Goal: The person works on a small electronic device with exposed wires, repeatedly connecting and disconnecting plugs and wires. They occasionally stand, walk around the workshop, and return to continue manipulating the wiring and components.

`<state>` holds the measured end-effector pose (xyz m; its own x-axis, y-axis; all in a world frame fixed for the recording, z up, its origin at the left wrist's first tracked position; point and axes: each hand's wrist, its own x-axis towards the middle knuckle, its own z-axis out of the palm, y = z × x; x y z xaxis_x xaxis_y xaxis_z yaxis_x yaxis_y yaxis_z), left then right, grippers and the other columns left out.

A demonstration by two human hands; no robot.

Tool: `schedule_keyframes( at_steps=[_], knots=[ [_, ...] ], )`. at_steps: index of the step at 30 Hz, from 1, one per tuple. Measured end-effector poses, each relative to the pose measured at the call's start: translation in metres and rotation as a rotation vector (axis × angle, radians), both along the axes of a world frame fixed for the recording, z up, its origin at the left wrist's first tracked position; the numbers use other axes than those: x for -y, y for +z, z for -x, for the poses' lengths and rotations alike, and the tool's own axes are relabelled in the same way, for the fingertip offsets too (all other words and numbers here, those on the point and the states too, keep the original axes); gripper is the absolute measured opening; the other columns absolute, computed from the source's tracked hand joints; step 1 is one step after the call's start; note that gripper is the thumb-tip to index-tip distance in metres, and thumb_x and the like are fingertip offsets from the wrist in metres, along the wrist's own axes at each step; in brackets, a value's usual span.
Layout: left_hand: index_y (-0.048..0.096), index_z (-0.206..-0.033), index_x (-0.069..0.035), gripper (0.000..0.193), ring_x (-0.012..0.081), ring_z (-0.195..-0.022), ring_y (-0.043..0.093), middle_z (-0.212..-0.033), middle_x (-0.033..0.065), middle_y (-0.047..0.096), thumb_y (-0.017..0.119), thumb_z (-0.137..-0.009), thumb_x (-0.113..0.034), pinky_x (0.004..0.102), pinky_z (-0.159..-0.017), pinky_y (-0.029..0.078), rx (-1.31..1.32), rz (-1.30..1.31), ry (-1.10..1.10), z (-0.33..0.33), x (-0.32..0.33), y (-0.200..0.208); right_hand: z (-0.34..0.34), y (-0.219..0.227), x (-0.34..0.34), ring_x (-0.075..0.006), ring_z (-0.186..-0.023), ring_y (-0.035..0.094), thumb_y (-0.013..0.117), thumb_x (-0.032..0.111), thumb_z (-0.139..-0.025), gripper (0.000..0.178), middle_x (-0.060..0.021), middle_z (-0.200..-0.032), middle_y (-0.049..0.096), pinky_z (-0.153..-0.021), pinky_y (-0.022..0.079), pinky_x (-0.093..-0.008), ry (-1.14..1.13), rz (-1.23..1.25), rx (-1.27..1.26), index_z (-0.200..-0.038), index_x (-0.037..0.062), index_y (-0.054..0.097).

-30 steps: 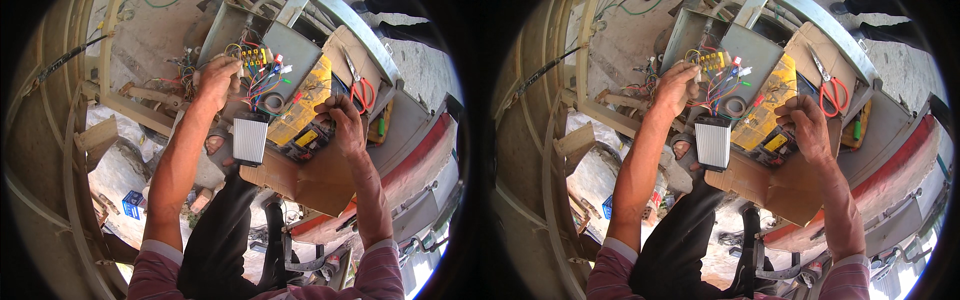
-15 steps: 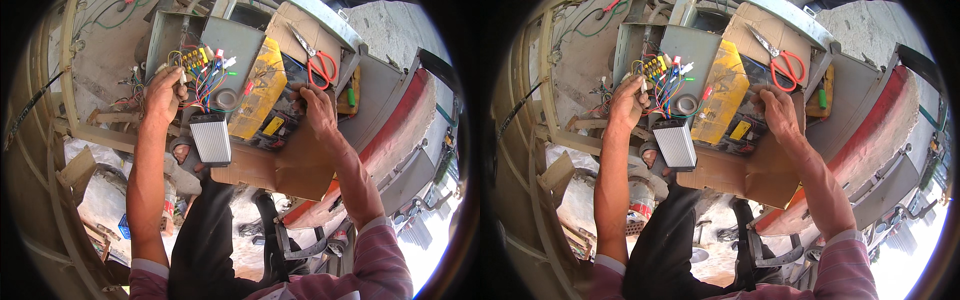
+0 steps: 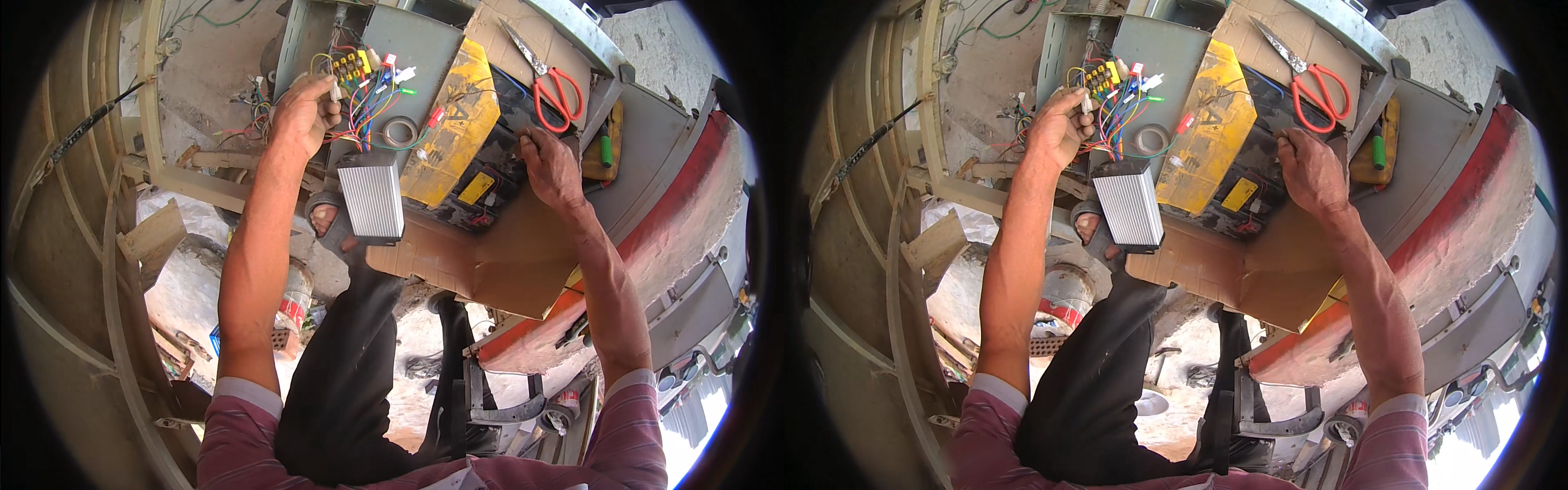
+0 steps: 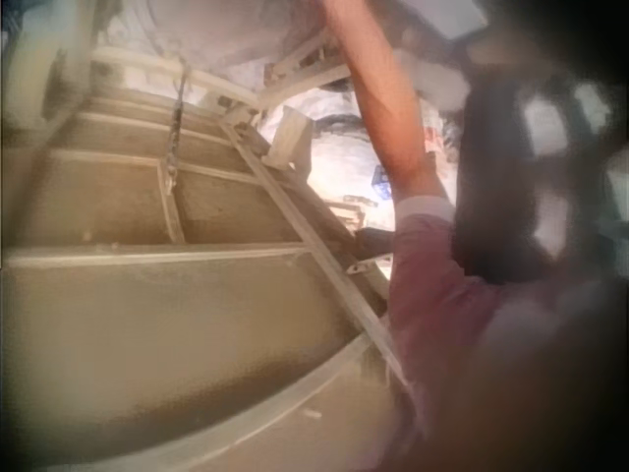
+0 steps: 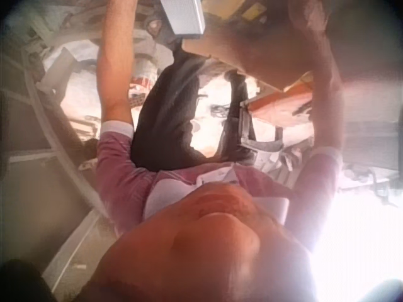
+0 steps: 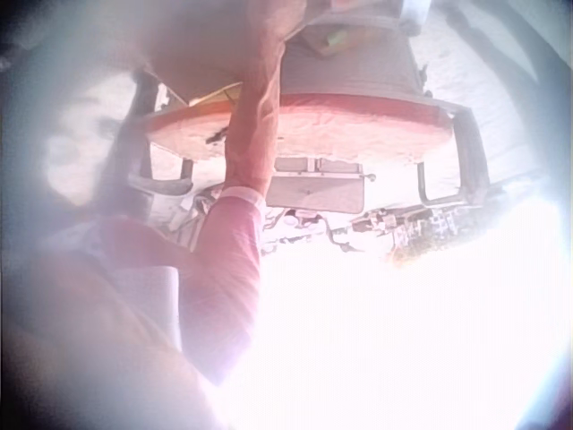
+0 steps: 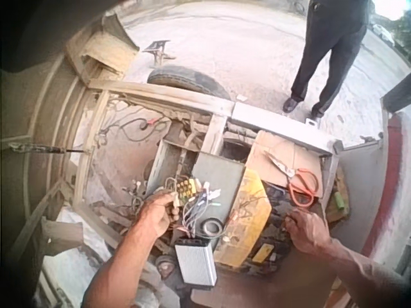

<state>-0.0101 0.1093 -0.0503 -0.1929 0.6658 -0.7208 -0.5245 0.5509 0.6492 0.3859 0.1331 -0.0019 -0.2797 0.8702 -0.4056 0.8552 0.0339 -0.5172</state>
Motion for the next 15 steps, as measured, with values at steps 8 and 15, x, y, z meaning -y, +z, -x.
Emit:
schedule_keyframes(
  at_steps=[8,15],
  knots=[
    [0.064,-0.101,-0.014,0.011,0.0157,-0.068,0.063,-0.085,0.001,0.068,0.069,-0.095,-0.02,0.0317,-0.061,0.049,0.026,-0.026,0.023,0.001,0.007,-0.002,-0.004,0.001,0.015,-0.0402,-0.102,0.063,0.052,0.018,-0.101,0.024,-0.0188,-0.106,0.067,-0.089,0.05,-0.0457,0.04,-0.118,-0.099,-0.114,0.0036,0.067],
    [0.065,-0.101,-0.014,0.01,0.0153,-0.069,0.064,-0.084,0.0003,0.068,0.069,-0.095,-0.021,0.0313,-0.061,0.05,0.052,-0.058,-0.001,0.001,0.007,-0.001,-0.007,-0.012,0.012,-0.0405,-0.099,0.063,0.052,0.017,-0.102,0.025,-0.0195,-0.104,0.067,-0.087,0.05,-0.0447,-0.016,-0.175,-0.114,-0.115,0.0013,0.066]
  ],
)
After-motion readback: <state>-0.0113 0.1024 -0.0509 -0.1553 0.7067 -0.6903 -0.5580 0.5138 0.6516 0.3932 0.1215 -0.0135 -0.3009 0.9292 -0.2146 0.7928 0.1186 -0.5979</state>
